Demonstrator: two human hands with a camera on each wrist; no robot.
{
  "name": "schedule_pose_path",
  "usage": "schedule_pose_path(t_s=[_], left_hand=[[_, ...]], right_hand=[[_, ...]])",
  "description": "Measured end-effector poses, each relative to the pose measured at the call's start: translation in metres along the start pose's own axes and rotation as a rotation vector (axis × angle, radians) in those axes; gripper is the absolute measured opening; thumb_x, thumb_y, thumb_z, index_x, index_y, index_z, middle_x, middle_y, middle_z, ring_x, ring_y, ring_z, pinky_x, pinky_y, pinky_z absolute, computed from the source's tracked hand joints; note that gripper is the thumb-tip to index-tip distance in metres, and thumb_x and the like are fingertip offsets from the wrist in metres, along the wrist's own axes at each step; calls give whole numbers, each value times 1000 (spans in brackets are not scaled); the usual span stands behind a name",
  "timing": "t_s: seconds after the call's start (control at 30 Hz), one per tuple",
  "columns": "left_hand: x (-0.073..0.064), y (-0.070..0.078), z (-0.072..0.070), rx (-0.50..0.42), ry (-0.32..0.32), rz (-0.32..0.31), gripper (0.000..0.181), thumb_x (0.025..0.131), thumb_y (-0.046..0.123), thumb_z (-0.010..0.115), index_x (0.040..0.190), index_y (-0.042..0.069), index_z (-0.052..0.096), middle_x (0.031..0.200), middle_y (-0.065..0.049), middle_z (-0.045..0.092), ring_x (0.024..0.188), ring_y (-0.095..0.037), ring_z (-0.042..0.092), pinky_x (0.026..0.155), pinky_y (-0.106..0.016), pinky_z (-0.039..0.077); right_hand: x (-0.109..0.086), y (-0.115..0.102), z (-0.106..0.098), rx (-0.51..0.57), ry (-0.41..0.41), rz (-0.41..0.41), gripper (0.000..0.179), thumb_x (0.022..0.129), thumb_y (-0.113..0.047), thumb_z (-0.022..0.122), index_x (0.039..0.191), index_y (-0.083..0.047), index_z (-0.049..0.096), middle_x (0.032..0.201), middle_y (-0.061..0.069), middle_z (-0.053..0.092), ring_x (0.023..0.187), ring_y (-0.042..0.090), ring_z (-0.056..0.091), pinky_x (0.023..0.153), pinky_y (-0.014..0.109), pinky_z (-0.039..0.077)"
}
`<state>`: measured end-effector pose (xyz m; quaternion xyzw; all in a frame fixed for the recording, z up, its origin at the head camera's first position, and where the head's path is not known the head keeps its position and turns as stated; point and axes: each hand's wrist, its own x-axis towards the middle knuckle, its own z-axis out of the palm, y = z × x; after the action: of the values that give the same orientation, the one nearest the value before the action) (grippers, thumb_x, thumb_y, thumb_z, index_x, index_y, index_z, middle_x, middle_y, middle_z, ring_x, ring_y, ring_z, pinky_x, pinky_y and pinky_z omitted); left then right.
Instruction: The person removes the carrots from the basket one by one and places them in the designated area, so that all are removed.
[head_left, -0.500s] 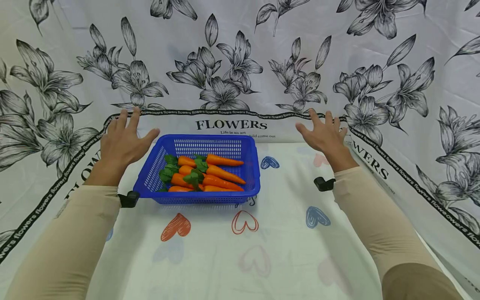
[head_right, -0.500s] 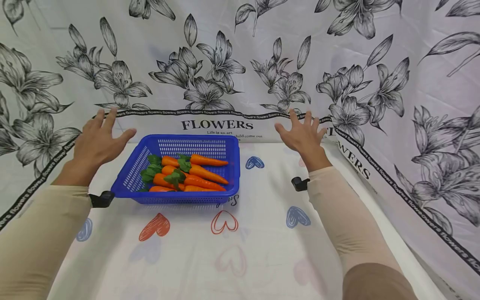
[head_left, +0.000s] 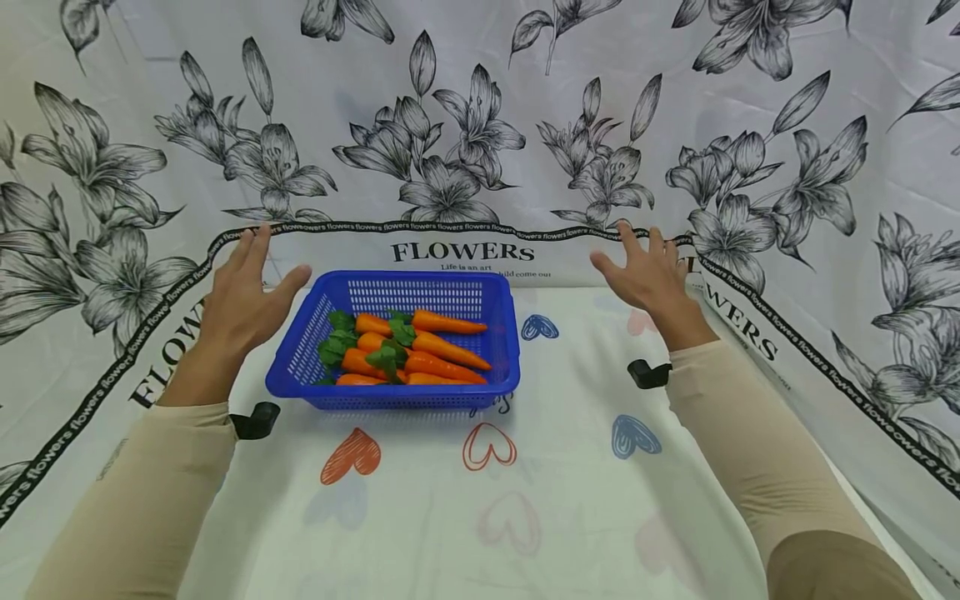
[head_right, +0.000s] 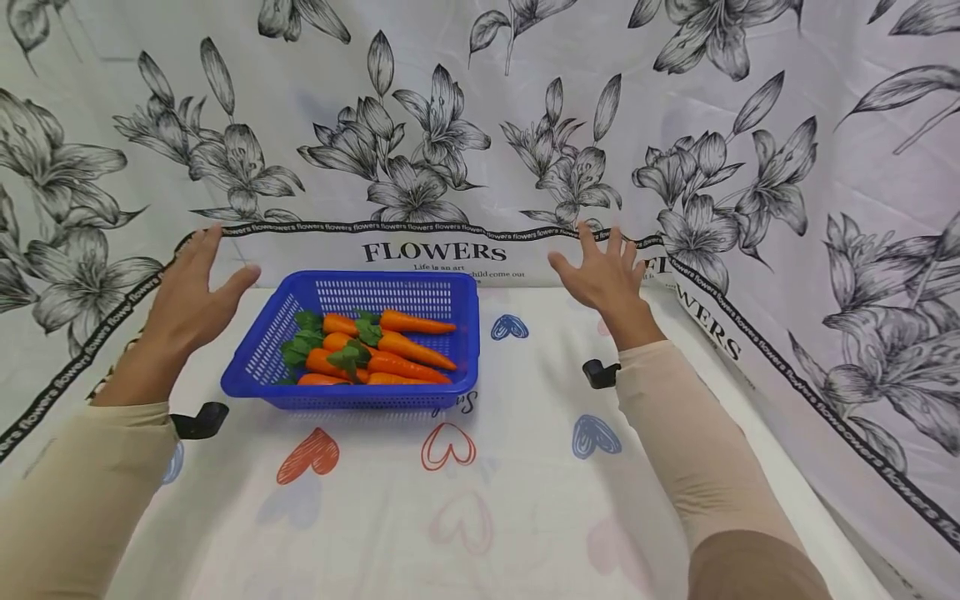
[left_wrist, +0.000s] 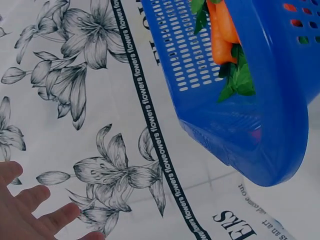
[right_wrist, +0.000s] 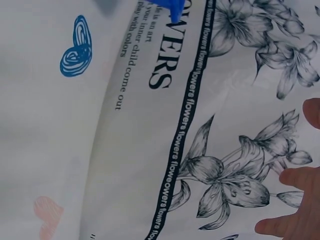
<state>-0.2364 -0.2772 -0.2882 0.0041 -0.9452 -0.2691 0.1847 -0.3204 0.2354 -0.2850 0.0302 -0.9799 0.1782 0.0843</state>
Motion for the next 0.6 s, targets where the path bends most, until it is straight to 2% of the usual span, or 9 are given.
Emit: schedule_pose_path(t_s=[0.33,0.6], left_hand=[[-22,0,6,-61,53,7,77,96,54,42,156,25,5,161,-6,1,142,-43,0,104,-72,4],[-44,-12,19,-130,91,21,75,97,48,45,156,18,11,160,-12,6,143,-40,3,107,-67,1]], right_hand=[[-4,1,-1,43,12,-14,88,87,-77,29,156,-29,3,156,28,-3,137,56,0,103,73,1],[-8,3,2,85,7,-22,88,88,-76,29,156,-30,-1,156,28,-6,136,57,0,102,74,3]])
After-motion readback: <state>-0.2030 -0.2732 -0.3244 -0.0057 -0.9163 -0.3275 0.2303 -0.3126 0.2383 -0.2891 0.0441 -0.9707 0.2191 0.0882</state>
